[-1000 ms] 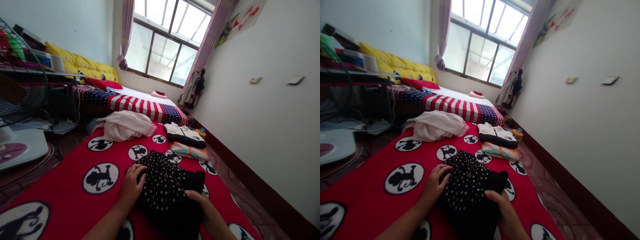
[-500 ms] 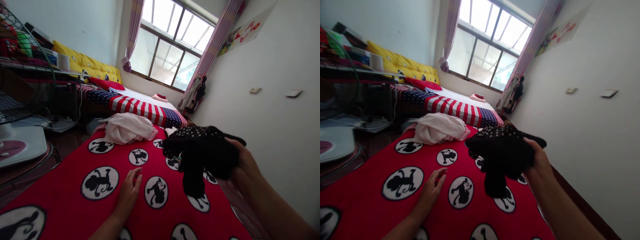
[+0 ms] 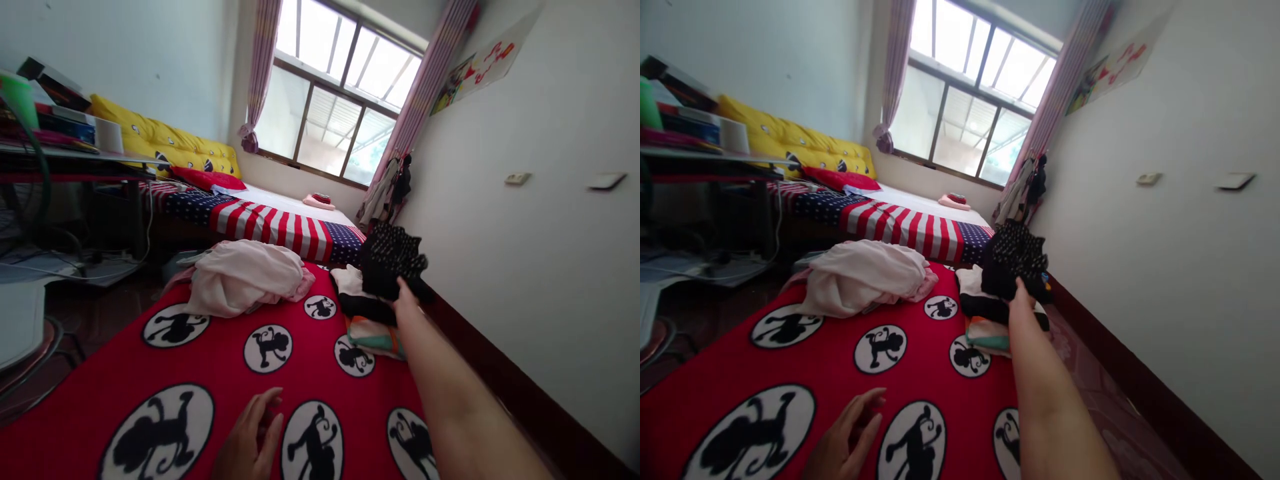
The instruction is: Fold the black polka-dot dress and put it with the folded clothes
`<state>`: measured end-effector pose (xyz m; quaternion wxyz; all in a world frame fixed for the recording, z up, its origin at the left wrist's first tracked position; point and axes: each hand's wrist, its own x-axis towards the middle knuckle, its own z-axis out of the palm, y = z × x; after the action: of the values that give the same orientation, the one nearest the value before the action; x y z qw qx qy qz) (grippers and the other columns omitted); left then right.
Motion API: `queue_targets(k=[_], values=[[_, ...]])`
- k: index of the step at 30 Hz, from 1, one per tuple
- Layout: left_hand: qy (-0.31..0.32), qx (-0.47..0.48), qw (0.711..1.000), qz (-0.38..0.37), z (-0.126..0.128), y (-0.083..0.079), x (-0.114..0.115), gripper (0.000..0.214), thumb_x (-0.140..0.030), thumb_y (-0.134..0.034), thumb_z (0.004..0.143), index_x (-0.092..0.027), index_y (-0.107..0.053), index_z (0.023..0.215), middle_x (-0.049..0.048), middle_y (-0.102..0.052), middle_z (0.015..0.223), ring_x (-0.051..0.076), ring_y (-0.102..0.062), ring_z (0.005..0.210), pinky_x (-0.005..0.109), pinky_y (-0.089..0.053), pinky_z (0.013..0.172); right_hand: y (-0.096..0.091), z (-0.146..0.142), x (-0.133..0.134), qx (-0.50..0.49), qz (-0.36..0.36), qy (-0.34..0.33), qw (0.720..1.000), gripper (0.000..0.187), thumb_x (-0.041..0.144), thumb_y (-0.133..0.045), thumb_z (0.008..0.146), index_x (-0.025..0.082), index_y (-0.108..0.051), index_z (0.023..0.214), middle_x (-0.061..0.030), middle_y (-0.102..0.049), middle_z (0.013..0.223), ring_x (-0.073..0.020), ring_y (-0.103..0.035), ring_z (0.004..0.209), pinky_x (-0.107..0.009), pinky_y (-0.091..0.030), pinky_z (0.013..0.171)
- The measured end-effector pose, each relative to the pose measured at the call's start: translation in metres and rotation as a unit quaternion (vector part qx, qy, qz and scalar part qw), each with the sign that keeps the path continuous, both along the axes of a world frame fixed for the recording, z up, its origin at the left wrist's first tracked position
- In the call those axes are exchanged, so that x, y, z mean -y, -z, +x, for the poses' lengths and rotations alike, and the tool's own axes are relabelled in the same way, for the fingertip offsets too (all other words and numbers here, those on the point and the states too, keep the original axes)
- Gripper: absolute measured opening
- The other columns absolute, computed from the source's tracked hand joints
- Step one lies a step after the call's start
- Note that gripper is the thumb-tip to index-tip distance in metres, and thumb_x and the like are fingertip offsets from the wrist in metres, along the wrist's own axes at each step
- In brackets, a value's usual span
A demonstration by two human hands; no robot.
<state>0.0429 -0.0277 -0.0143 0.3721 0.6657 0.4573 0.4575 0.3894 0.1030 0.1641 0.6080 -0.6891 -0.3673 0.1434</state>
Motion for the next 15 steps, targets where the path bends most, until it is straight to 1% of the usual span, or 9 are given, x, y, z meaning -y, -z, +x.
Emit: queue_targets(k=[1,2,3,4,5,8,10,12,15], values=[[0.005,-0.003,1.0,-0.002,0.0,0.001,0.0,0.033,-0.041,-0.048,0.088,-0.024,-0.061,0.114,0.0073,-0.069,0.103,0.023,-0.067,0.093,0.031,-0.058,0.076,0.03,0.001,0.003,-0.043,0.0,0.025,0.999,0.055,0.053,-0.054,0.08,0.01,-0.054,0.115,-0.0205,-0.062,0.119,-0.0355,-0.06,0.111,-0.047,-0.056,0.073],[0.008,-0.008,1.0,-0.004,0.0,0.001,-0.001,0.033,-0.041,-0.048,0.088,-0.025,-0.06,0.115,0.0071,-0.069,0.102,0.023,-0.068,0.092,0.031,-0.058,0.075,0.056,0.002,0.005,-0.082,0.003,0.047,0.996,0.056,0.055,-0.058,0.078,0.012,-0.053,0.113,-0.0204,-0.062,0.118,-0.0342,-0.062,0.109,-0.047,-0.058,0.072],[0.01,-0.016,1.0,-0.006,0.0,0.002,-0.001,0.034,-0.041,-0.048,0.088,-0.025,-0.06,0.115,0.007,-0.07,0.102,0.023,-0.068,0.092,0.03,-0.058,0.075,0.078,0.003,0.008,-0.115,0.009,0.067,0.991,0.055,0.056,-0.058,0.077,0.014,-0.052,0.111,-0.0199,-0.062,0.118,-0.0322,-0.062,0.109,-0.045,-0.059,0.073],[0.01,-0.024,1.0,-0.008,0.0,0.001,-0.001,0.035,-0.042,-0.048,0.088,-0.025,-0.06,0.116,0.0069,-0.07,0.101,0.023,-0.068,0.091,0.031,-0.058,0.075,0.094,0.004,0.011,-0.142,0.016,0.081,0.986,0.052,0.056,-0.059,0.076,0.016,-0.051,0.107,-0.0187,-0.062,0.116,-0.0304,-0.063,0.108,-0.043,-0.06,0.073],[0.01,-0.033,0.999,-0.01,0.0,0.001,-0.001,0.036,-0.042,-0.048,0.088,-0.024,-0.06,0.116,0.007,-0.07,0.101,0.023,-0.068,0.09,0.031,-0.057,0.075,0.106,0.006,0.014,-0.162,0.023,0.091,0.982,0.048,0.056,-0.06,0.076,0.017,-0.05,0.103,-0.0171,-0.064,0.114,-0.0285,-0.064,0.107,-0.041,-0.061,0.074],[0.008,-0.051,0.998,-0.018,0.001,0.0,-0.001,0.038,-0.044,-0.048,0.087,-0.023,-0.059,0.116,0.007,-0.07,0.1,0.023,-0.068,0.088,0.033,-0.057,0.076,0.126,0.007,0.033,-0.184,0.041,0.094,0.978,0.037,0.05,-0.064,0.074,0.021,-0.046,0.089,-0.0112,-0.068,0.099,-0.025,-0.068,0.098,-0.037,-0.06,0.074],[0.006,-0.055,0.998,-0.02,0.001,-0.001,-0.002,0.038,-0.044,-0.047,0.086,-0.022,-0.06,0.115,0.0067,-0.07,0.099,0.023,-0.068,0.086,0.034,-0.057,0.075,0.136,0.001,0.054,-0.168,0.051,0.082,0.981,0.033,0.046,-0.063,0.073,0.022,-0.044,0.085,-0.0086,-0.069,0.091,-0.0238,-0.07,0.091,-0.037,-0.059,0.073],[0.011,-0.056,0.998,-0.02,0.001,-0.001,-0.003,0.037,-0.042,-0.047,0.085,-0.022,-0.06,0.114,0.0062,-0.07,0.099,0.023,-0.068,0.086,0.034,-0.056,0.075,0.148,-0.013,0.079,-0.133,0.057,0.057,0.988,0.027,0.041,-0.061,0.073,0.022,-0.044,0.084,-0.0067,-0.068,0.086,-0.0227,-0.071,0.083,-0.037,-0.058,0.072],[0.024,-0.055,0.998,-0.01,0.0,-0.003,-0.003,0.034,-0.039,-0.047,0.085,-0.021,-0.062,0.11,0.0061,-0.071,0.098,0.023,-0.068,0.088,0.035,-0.055,0.077,0.163,-0.042,0.117,-0.055,0.053,0.005,0.997,0.019,0.032,-0.062,0.069,0.021,-0.052,0.081,-0.004,-0.067,0.079,-0.0222,-0.068,0.075,-0.038,-0.055,0.075]])
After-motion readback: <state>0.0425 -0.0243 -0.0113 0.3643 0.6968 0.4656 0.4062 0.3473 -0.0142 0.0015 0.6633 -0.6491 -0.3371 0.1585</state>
